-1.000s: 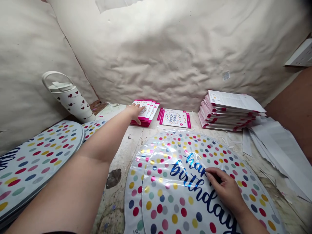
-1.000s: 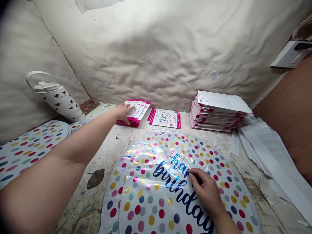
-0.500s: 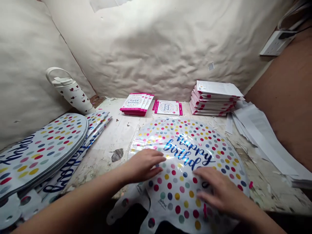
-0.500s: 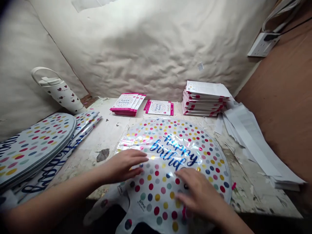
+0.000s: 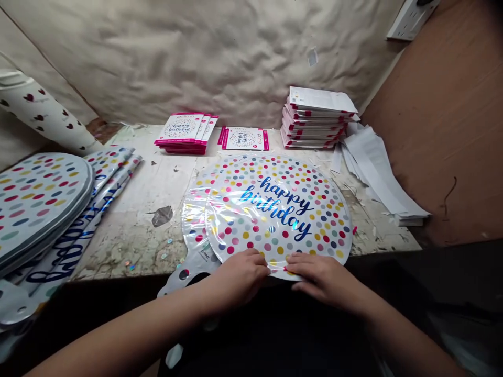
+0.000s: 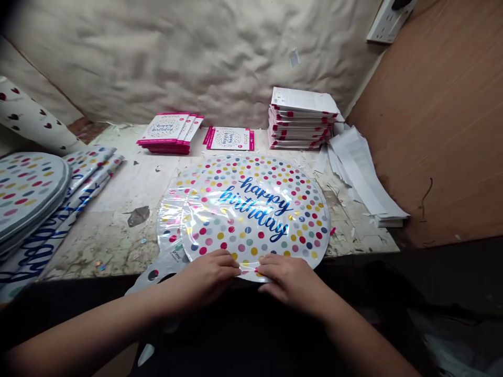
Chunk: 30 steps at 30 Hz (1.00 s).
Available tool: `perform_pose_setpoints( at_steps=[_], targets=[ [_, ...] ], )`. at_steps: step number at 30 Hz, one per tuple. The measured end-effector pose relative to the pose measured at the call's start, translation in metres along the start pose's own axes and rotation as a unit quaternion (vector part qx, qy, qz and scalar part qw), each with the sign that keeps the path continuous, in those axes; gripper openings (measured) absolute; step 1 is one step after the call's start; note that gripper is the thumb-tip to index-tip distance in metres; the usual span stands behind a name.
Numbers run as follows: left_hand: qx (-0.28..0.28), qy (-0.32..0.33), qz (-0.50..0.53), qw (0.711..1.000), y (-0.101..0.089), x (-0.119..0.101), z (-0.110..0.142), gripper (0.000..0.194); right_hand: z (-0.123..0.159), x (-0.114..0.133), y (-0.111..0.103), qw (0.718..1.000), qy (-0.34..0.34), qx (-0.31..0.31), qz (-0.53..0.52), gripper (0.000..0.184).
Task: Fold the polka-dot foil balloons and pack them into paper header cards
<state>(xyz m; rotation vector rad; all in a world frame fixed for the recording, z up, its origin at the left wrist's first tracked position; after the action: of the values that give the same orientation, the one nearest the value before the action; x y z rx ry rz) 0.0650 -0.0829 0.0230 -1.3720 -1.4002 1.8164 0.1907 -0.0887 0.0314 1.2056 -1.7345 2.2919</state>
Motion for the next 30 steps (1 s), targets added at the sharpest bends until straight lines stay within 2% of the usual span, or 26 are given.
perform_pose_setpoints(
  at_steps=[2,5,8,10,12,14,16,17,18,19,20,22,23,25,27,29,30],
  targets=[
    [0.020,-0.020,0.043,0.999,-0.003,0.006,-0.002,0.016,-0.022,-0.002,-0.011,0.999,0.010,0.034,-0.009,0.032],
    [0.028,-0.046,0.090,0.994,-0.007,0.013,-0.003,0.012,-0.086,-0.023,-0.031,0.994,0.092,-0.015,0.064,0.052],
    [0.040,-0.053,0.127,0.990,-0.008,0.013,-0.006,0.015,-0.150,-0.051,-0.028,0.981,0.147,0.008,0.130,0.074],
    [0.047,-0.061,0.146,0.986,-0.008,0.013,-0.008,0.016,-0.165,-0.079,-0.027,0.971,0.195,0.012,0.137,0.081],
    [0.051,-0.081,0.170,0.981,-0.008,0.019,-0.007,0.013,-0.146,-0.114,-0.036,0.954,0.270,-0.016,0.133,0.085],
    [0.059,-0.103,0.206,0.971,-0.008,0.027,-0.006,0.007,-0.096,-0.152,-0.054,0.920,0.365,-0.050,0.136,0.086],
    [0.074,-0.127,0.257,0.955,-0.008,0.036,-0.007,0.012,-0.030,-0.178,-0.078,0.857,0.481,-0.085,0.163,0.085],
    [0.084,-0.144,0.281,0.945,-0.009,0.041,-0.009,0.017,-0.001,-0.178,-0.093,0.824,0.519,-0.119,0.196,0.083],
    [0.093,-0.160,0.295,0.937,-0.010,0.044,-0.012,0.020,0.018,-0.168,-0.106,0.807,0.522,-0.154,0.229,0.079],
    [0.099,-0.171,0.297,0.934,-0.013,0.045,-0.017,0.022,0.026,-0.149,-0.112,0.816,0.494,-0.175,0.243,0.075],
    [0.100,-0.175,0.284,0.937,-0.017,0.045,-0.023,0.021,0.021,-0.125,-0.109,0.854,0.435,-0.170,0.229,0.070],
    [0.088,-0.167,0.216,0.958,-0.029,0.040,-0.036,0.017,-0.009,-0.061,-0.080,0.952,0.262,-0.085,0.137,0.059],
    [0.079,-0.156,0.172,0.970,-0.037,0.036,-0.040,0.014,-0.023,-0.031,-0.063,0.974,0.199,-0.041,0.101,0.055],
    [0.071,-0.127,0.082,0.986,-0.051,0.031,-0.037,0.008,-0.043,0.010,-0.032,0.983,0.140,0.016,0.116,0.033],
    [0.070,-0.122,0.000,0.990,-0.065,0.040,-0.017,0.011,-0.050,0.023,-0.015,0.981,0.127,0.015,0.143,0.019],
    [0.047,-0.159,-0.078,0.983,-0.084,0.064,0.014,0.019,-0.044,0.018,-0.012,0.983,0.129,-0.031,0.123,0.025],
    [0.015,-0.185,-0.122,0.975,-0.097,0.078,0.030,0.024,-0.038,0.014,-0.014,0.985,0.125,-0.061,0.099,0.028]
  ],
)
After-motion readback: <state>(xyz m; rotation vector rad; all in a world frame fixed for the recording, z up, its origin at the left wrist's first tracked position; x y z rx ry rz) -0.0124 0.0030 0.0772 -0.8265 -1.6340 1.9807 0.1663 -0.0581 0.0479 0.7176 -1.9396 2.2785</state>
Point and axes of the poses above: each hand's wrist, its own z-axis away from the middle knuckle, its own y-axis out of the palm, x = y × z, the point moved 8 cm from there along -z, towards the middle knuckle, and after that the axes turned 6 degrees about y, right-handed, at the moved point
